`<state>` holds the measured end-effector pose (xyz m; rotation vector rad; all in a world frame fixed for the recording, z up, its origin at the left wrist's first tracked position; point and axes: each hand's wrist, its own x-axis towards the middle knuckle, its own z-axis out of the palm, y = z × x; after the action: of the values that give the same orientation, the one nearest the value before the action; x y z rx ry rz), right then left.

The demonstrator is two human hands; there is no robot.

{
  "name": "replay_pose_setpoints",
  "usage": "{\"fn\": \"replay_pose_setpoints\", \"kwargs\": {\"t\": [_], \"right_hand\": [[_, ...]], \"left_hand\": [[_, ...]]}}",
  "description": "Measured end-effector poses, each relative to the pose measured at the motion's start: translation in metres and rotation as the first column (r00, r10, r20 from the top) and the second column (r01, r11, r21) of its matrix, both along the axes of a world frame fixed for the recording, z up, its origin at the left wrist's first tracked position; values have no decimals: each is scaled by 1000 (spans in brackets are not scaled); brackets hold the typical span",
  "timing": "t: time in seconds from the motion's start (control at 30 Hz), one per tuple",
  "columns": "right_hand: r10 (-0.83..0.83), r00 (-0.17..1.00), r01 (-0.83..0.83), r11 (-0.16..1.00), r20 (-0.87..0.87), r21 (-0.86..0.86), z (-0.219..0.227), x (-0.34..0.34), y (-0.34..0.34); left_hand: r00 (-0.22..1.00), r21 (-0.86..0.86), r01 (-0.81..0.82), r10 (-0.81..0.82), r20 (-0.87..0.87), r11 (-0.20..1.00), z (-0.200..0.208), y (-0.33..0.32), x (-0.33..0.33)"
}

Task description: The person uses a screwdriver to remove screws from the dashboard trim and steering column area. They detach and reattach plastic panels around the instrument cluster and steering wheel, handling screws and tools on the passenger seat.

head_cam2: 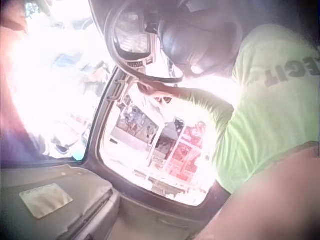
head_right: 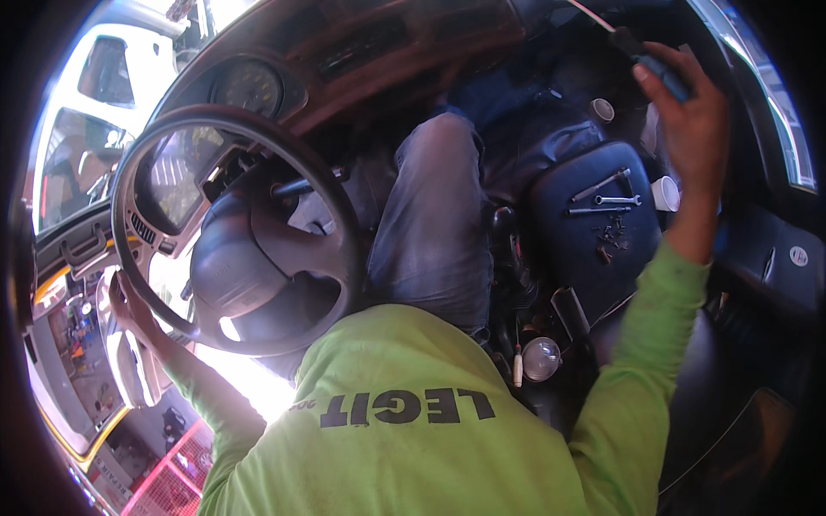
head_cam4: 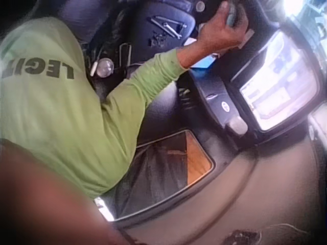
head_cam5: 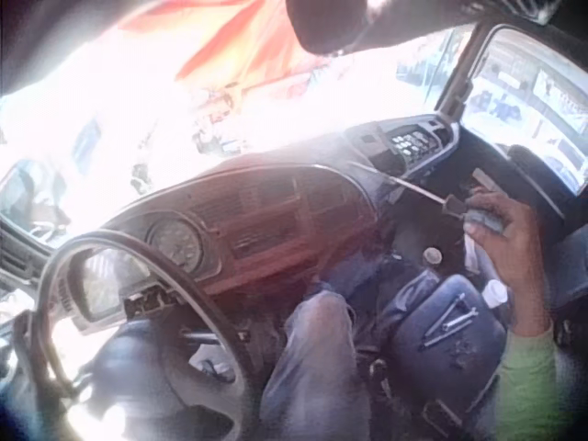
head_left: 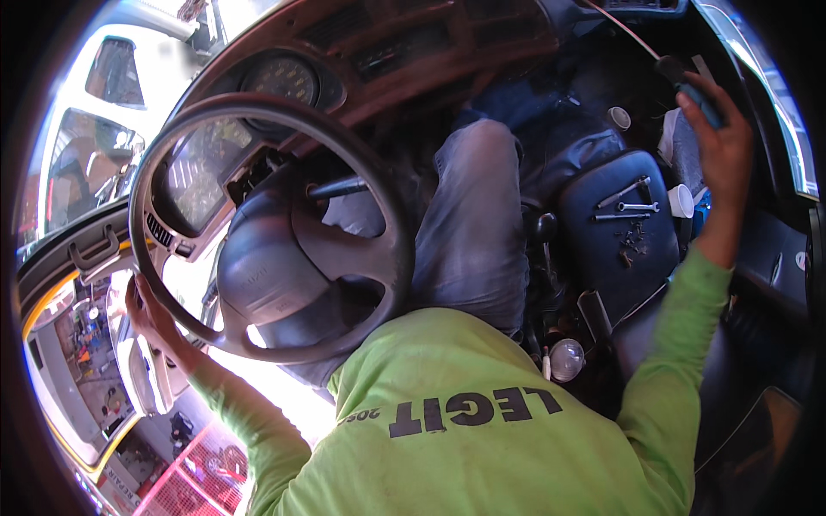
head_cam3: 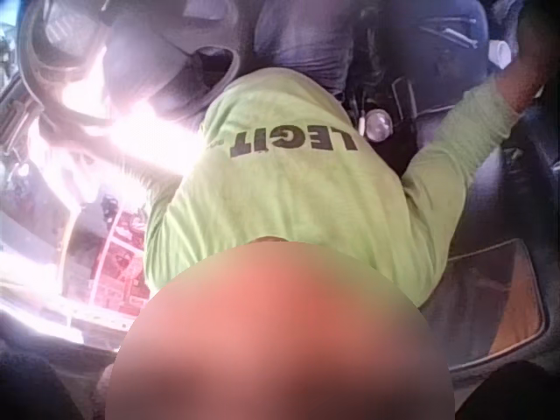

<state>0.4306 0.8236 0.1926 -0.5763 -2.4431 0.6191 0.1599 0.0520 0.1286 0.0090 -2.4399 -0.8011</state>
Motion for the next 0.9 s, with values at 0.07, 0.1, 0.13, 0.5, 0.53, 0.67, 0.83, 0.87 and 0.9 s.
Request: {"fn": "replay_pose_setpoints", "kwargs": {"t": [0.07,0.1,0.13,0.5,0.53,0.67,0.83,0.87,0.9], "right_hand": [[82,979,-152,905,-186,-397,-11,3,-61],[200,945,-302,838,-259,-455,-17,-8,-98],[312,885,-458,711,-345,-533,-28,-23,-133],[627,721,-683,571,-295,-456,-47,-177,-287],[493,838,-545,743,-234,-389,-51,-202,-278],[420,903,-429,886,88,174,-117,-306,-234],[204,842,-431,811,499,396,-105,-355,-273],[177,827,-436,800,534,411,-102,-360,-277],[146,811,-440,790,566,427,-101,-365,-280]], "left_hand": [[996,117,-53,60,-63,992,28,88,43],[972,138,203,-183,-145,969,23,130,53],[895,218,442,-442,-49,870,22,144,64],[714,879,437,-668,-209,192,2,159,108],[743,850,475,-621,-248,228,-7,123,105],[985,772,172,-99,-141,612,-3,45,84],[953,614,-174,289,-91,770,-34,5,72],[950,646,-203,309,-53,736,-37,6,73],[953,725,-149,294,-77,673,-40,5,72]]}}
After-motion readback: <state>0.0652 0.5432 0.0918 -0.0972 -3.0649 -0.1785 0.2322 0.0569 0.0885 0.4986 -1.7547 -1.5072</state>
